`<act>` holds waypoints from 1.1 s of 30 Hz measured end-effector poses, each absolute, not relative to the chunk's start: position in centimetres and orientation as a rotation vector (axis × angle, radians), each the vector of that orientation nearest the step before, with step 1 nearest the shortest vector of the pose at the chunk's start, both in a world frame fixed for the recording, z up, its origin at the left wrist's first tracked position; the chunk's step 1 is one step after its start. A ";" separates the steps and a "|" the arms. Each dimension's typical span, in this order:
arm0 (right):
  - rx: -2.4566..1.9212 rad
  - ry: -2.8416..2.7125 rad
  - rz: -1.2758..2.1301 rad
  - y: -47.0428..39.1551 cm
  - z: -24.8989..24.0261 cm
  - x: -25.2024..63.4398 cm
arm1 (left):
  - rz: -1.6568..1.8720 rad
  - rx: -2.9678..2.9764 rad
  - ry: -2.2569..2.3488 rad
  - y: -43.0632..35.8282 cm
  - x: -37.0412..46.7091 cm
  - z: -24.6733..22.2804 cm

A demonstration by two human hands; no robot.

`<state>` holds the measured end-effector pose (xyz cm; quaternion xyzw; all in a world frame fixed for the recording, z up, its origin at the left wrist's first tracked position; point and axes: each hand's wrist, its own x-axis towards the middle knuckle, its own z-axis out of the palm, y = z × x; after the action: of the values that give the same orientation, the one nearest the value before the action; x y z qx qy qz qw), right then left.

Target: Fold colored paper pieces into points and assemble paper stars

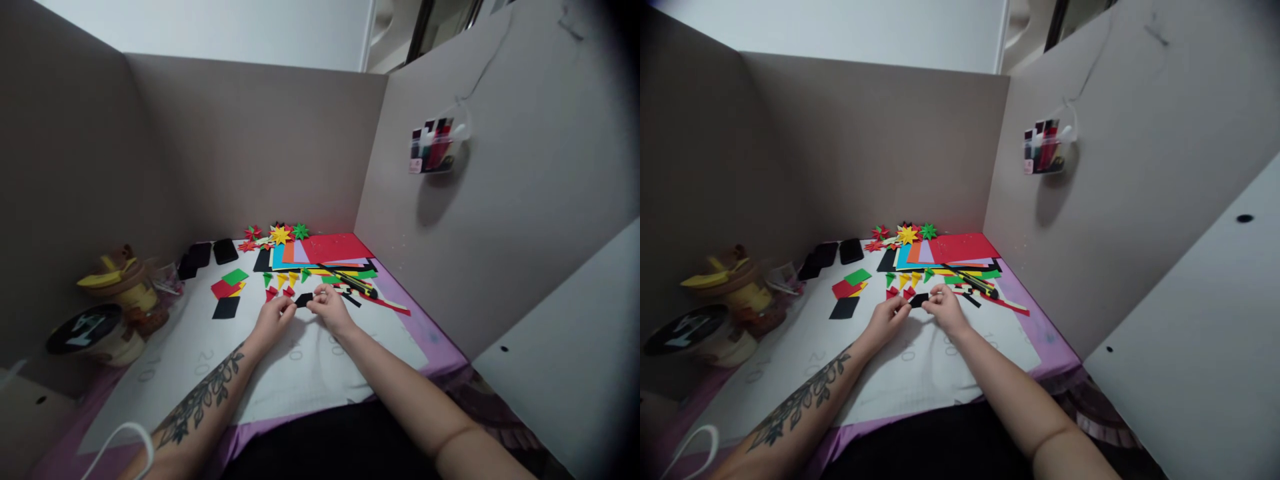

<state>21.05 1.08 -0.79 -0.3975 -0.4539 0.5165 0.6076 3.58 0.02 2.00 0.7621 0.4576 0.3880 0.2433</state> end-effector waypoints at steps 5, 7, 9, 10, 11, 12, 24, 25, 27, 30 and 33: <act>-0.914 -0.903 1.098 2.2 -0.8 22.2 | 1.142 1.975 1.374 0.7 2.7 1.9; -0.858 -1.027 1.150 2.1 -1.0 21.7 | 1.118 2.003 1.348 0.8 2.8 1.8; -0.835 -1.187 1.241 1.7 -1.1 20.9 | 1.082 2.057 1.288 0.6 3.2 1.5; -0.853 -1.235 1.241 1.4 -1.2 20.4 | 1.063 2.085 1.256 0.5 3.4 1.4; -0.880 -1.260 1.219 1.2 -1.2 20.0 | 1.045 2.107 1.225 0.3 3.6 1.3; -0.908 -1.268 1.190 1.0 -1.2 19.8 | 1.031 2.122 1.199 0.1 3.8 1.3; -0.962 -1.116 1.218 0.3 -0.5 19.9 | 1.020 2.082 1.192 -0.2 3.9 1.7; -0.955 -1.098 1.235 0.3 -0.6 19.8 | 1.023 2.086 1.191 -0.2 3.9 1.7; -0.944 -1.068 1.257 0.4 -0.8 19.8 | 1.035 2.098 1.189 -0.3 4.0 1.9; -0.941 -1.022 1.273 0.9 -1.1 20.4 | 1.044 2.125 1.198 -0.3 3.6 2.0; -0.987 -0.862 1.221 1.6 -1.4 21.4 | 1.100 2.078 1.271 0.1 2.7 2.0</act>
<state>21.45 1.61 -1.36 -0.4301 -0.3757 0.5321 0.6251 2.74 0.10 2.02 0.7562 0.4627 0.4003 0.2322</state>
